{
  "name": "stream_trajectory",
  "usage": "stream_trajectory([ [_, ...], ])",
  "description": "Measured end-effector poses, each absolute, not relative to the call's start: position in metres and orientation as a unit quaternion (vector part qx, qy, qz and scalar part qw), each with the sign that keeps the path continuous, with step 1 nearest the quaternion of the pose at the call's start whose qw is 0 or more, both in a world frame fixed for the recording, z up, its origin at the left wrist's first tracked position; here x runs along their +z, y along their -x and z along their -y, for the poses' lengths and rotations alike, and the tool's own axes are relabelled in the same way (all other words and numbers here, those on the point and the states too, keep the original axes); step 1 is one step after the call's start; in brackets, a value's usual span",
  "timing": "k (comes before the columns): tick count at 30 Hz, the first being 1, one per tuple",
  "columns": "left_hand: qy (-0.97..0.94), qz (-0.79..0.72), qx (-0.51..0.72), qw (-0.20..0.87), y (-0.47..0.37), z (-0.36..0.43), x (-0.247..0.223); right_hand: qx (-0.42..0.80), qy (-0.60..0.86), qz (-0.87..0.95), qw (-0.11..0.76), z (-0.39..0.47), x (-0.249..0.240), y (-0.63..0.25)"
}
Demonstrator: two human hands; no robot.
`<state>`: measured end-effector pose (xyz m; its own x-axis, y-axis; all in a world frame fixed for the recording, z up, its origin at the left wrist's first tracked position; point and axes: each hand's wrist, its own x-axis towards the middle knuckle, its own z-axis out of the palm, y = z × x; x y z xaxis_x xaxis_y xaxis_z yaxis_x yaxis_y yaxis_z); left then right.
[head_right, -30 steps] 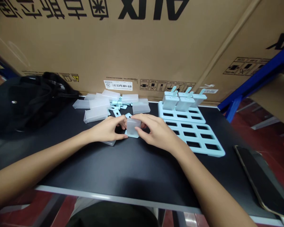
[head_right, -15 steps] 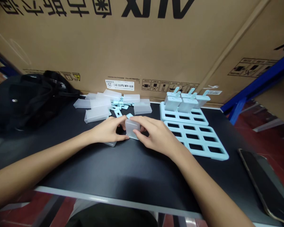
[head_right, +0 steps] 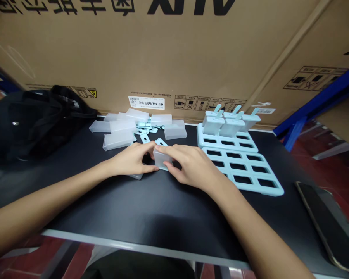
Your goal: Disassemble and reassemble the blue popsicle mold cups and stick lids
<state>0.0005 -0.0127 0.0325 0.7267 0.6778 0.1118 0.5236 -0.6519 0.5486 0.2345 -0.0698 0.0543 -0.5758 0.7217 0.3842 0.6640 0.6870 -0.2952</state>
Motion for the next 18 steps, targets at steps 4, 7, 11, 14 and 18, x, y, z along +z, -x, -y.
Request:
stream_trajectory([
  [4,-0.905,-0.338,0.132,0.224,0.001,0.012,0.036,0.066,0.395,0.885,0.238,0.069,0.055,-0.234],
  [7,-0.92,-0.303,0.114,0.222,0.006,0.005,0.047,0.072,0.403,0.883,0.229,0.07,0.057,-0.236],
  [11,-0.929,-0.336,0.086,0.131,0.009,-0.017,0.069,0.072,0.43,0.875,0.21,0.071,0.062,-0.243],
  [14,-0.906,-0.421,0.035,-0.023,0.003,-0.036,0.08,0.064,0.455,0.865,0.2,0.071,0.063,-0.248],
  [18,-0.877,-0.469,-0.023,-0.102,-0.008,-0.054,0.074,0.059,0.462,0.865,0.187,0.071,0.065,-0.251],
])
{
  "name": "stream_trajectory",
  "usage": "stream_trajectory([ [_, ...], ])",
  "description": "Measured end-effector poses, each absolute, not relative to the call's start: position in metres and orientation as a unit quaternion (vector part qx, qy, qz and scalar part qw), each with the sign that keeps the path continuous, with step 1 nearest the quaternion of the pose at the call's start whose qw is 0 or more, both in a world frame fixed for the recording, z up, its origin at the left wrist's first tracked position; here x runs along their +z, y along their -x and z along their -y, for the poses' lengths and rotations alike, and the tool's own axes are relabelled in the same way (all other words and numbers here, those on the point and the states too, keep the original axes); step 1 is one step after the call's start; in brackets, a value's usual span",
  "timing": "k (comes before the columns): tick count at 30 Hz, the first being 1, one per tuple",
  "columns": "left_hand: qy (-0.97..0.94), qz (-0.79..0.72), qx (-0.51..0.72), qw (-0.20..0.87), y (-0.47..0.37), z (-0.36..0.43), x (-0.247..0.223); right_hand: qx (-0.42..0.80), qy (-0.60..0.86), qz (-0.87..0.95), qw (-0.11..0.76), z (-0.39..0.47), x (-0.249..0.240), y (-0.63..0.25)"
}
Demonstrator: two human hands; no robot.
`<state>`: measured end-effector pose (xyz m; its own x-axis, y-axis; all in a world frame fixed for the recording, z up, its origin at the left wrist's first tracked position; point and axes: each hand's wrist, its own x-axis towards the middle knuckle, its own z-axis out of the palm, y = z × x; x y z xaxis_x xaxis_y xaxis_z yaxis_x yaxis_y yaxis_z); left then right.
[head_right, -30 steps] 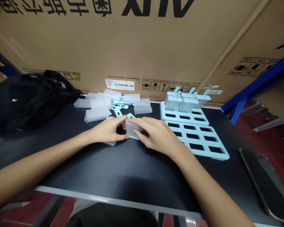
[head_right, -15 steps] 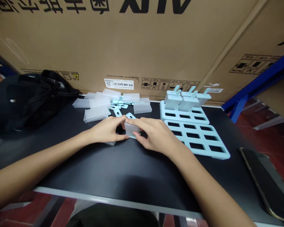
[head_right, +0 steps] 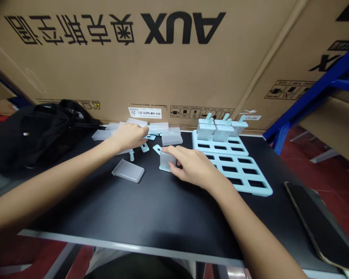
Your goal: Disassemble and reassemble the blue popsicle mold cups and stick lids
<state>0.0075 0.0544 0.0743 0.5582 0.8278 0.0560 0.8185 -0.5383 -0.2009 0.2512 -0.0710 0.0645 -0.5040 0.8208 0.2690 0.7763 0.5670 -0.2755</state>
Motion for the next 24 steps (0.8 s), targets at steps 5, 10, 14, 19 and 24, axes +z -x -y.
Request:
stream_trajectory([
  [5,0.851,0.519,0.009,0.077,-0.014,-0.068,0.058,0.056,0.461,0.869,0.172,0.073,0.067,-0.25],
  [10,0.843,0.535,-0.005,0.062,-0.013,-0.074,0.058,0.054,0.474,0.865,0.155,0.075,0.073,-0.251],
  [14,0.837,0.546,-0.022,0.034,-0.009,-0.072,0.066,0.046,0.484,0.861,0.148,0.075,0.077,-0.253],
  [19,0.84,0.539,-0.059,0.0,0.0,-0.062,0.083,0.035,0.496,0.855,0.148,0.075,0.077,-0.257],
  [24,0.859,0.491,-0.127,-0.075,0.017,-0.053,0.1,0.033,0.514,0.846,0.137,0.074,0.078,-0.261],
])
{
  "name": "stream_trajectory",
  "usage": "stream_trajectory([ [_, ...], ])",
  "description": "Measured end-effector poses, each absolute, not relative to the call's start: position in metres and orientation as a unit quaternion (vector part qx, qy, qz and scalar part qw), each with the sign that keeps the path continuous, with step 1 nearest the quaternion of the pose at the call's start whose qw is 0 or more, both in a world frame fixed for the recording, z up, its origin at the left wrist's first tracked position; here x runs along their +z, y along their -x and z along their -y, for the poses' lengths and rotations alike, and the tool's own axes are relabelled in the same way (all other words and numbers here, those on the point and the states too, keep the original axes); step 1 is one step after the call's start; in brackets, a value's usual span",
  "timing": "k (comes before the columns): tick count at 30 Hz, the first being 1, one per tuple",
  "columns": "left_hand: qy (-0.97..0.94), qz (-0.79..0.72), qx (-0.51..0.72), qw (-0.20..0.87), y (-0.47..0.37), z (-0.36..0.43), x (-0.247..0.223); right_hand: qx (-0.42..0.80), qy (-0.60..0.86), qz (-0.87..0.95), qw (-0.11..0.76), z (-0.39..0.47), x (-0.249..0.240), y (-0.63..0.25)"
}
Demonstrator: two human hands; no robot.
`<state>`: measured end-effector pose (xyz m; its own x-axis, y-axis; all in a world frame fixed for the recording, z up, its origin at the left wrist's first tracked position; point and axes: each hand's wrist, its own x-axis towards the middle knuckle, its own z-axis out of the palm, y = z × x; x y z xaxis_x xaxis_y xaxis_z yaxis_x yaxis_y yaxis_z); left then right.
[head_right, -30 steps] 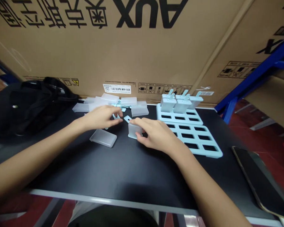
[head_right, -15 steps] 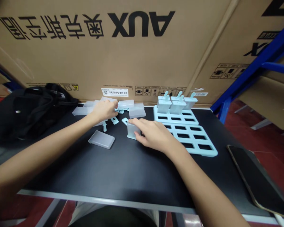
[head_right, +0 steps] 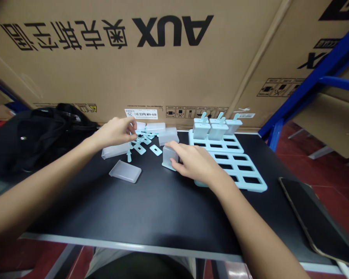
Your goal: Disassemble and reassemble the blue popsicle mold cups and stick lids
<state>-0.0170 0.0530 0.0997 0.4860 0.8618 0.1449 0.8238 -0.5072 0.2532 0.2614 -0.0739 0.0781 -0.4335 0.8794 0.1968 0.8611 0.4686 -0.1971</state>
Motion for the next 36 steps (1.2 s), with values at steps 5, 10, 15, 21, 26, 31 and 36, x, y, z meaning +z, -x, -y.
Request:
stream_trajectory([
  [5,-0.819,-0.389,0.295,0.302,0.029,-0.043,0.102,0.115,0.517,0.824,0.201,0.071,0.08,-0.265],
  [10,-0.734,-0.34,0.396,0.435,0.029,-0.029,0.095,0.214,0.525,0.733,0.374,0.07,0.083,-0.264],
  [15,-0.722,-0.299,0.431,0.452,0.018,-0.014,0.08,0.293,0.502,0.7,0.415,0.068,0.082,-0.264],
  [21,-0.816,-0.26,0.357,0.374,-0.002,0.014,0.055,0.272,0.514,0.695,0.422,0.064,0.077,-0.267],
  [26,-0.842,-0.244,0.325,0.355,-0.01,0.022,0.042,0.27,0.497,0.699,0.437,0.064,0.076,-0.268],
  [31,-0.829,-0.256,0.347,0.356,-0.018,0.021,0.042,0.299,0.479,0.687,0.458,0.063,0.076,-0.267],
  [36,-0.823,-0.24,0.361,0.367,-0.027,0.022,0.039,0.314,0.457,0.676,0.485,0.063,0.074,-0.265],
])
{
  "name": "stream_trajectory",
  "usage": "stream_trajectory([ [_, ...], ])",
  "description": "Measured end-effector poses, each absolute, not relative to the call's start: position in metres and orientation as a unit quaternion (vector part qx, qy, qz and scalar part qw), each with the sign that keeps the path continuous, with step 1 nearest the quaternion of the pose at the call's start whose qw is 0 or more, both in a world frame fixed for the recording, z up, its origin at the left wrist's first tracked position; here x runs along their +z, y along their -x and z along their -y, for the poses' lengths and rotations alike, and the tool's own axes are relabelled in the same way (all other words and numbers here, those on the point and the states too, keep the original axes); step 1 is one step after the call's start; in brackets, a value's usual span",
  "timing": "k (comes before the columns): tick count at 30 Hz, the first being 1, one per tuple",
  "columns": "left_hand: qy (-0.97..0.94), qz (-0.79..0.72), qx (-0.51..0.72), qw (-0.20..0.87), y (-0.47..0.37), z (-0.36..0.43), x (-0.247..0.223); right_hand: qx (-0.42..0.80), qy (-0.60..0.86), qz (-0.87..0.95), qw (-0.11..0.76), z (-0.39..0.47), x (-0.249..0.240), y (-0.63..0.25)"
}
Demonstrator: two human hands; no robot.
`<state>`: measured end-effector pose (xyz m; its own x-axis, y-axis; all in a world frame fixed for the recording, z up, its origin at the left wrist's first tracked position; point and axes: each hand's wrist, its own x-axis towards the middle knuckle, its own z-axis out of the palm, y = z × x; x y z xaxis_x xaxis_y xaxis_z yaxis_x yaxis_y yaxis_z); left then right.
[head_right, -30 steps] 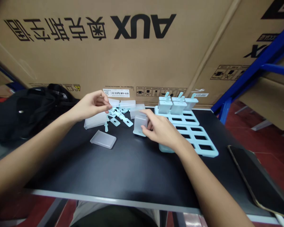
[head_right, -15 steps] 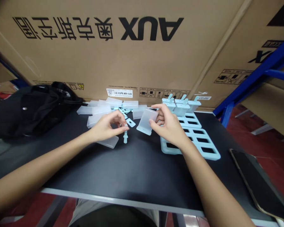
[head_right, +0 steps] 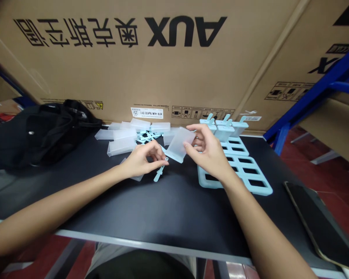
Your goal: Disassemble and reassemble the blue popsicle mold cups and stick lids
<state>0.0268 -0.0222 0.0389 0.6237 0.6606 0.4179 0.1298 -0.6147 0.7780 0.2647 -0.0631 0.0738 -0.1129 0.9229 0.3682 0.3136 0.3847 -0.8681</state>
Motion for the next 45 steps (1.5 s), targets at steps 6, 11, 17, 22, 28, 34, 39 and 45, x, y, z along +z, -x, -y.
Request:
stream_trajectory([
  [6,-0.789,-0.257,0.398,0.392,-0.03,0.029,0.031,0.32,0.419,0.699,0.483,0.065,0.072,-0.261],
  [11,-0.819,-0.314,0.364,0.313,-0.029,0.024,0.026,0.336,0.463,0.711,0.409,0.065,0.074,-0.26],
  [17,-0.911,-0.353,0.174,0.126,-0.012,0.027,0.054,0.287,0.544,0.738,0.279,0.063,0.075,-0.265],
  [22,-0.936,-0.322,0.072,0.125,0.002,0.039,0.059,0.274,0.56,0.75,0.221,0.06,0.072,-0.267],
  [28,-0.926,-0.336,0.078,0.154,0.001,0.04,0.047,0.241,0.58,0.756,0.182,0.058,0.068,-0.269],
  [34,-0.919,-0.338,0.119,0.164,-0.004,0.042,0.044,0.328,0.562,0.732,0.201,0.061,0.068,-0.267],
  [39,-0.892,-0.33,0.207,0.23,-0.005,0.042,0.041,0.486,0.495,0.661,0.285,0.063,0.071,-0.263],
  [45,-0.749,-0.302,0.383,0.447,-0.007,0.039,0.045,0.532,0.444,0.632,0.347,0.065,0.078,-0.265],
])
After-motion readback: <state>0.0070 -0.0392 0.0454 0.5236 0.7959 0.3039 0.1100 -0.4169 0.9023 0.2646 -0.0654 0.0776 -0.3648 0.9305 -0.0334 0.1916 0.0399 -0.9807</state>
